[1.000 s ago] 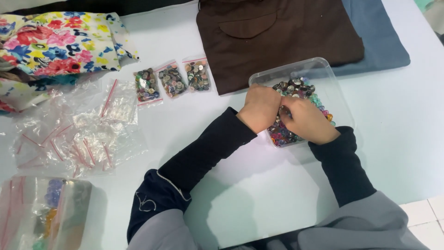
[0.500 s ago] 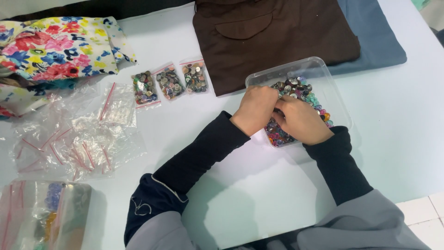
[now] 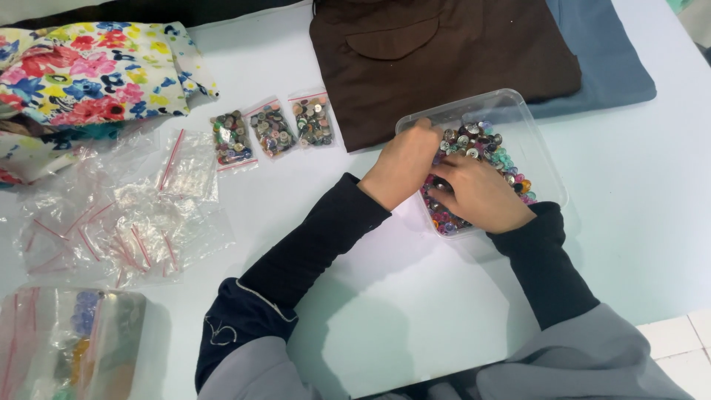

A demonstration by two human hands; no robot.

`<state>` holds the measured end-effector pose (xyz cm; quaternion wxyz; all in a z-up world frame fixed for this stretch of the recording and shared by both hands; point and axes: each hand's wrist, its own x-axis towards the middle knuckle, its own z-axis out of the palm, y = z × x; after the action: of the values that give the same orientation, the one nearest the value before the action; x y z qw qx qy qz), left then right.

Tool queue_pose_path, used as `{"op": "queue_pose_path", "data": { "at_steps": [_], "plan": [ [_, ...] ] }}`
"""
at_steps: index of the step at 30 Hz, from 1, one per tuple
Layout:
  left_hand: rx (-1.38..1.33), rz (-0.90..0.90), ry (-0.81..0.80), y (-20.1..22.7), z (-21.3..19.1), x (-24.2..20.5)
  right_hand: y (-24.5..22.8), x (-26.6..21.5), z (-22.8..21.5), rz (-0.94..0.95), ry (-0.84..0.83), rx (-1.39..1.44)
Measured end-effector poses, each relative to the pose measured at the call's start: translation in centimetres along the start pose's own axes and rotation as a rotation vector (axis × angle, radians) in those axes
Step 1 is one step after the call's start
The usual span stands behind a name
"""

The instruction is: Sorting various colored buttons from a large container into small individual plastic bags.

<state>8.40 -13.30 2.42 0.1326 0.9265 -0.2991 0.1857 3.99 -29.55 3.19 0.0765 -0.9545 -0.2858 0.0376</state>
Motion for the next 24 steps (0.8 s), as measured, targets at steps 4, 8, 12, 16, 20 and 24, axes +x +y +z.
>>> {"op": "queue_pose_path", "data": {
  "at_steps": [4,8,12,16,20,24],
  "plan": [
    [-0.102,-0.01,-0.076,0.0,0.6,0.2,0.1,0.2,0.4,-0.014,-0.018,-0.01],
    [-0.062,0.065,-0.117,-0.8,2.6,0.7,0.8,0.2,1.3,0.024,-0.012,-0.008],
    [-0.17,0.063,-0.175,-1.0,2.4,0.9,0.0,0.1,0.4,0.025,-0.011,0.028],
    [-0.139,0.068,-0.169,-0.3,1.6,1.0,-0.3,0.1,0.3,-0.014,0.009,0.058],
    [-0.011,0.086,-0.072,0.3,1.9,0.8,0.5,0.2,1.6,-0.023,0.02,-0.023],
    [0.011,0.144,-0.109,0.3,1.7,0.6,1.0,0.3,1.9,-0.019,-0.004,-0.022]
  ]
}}
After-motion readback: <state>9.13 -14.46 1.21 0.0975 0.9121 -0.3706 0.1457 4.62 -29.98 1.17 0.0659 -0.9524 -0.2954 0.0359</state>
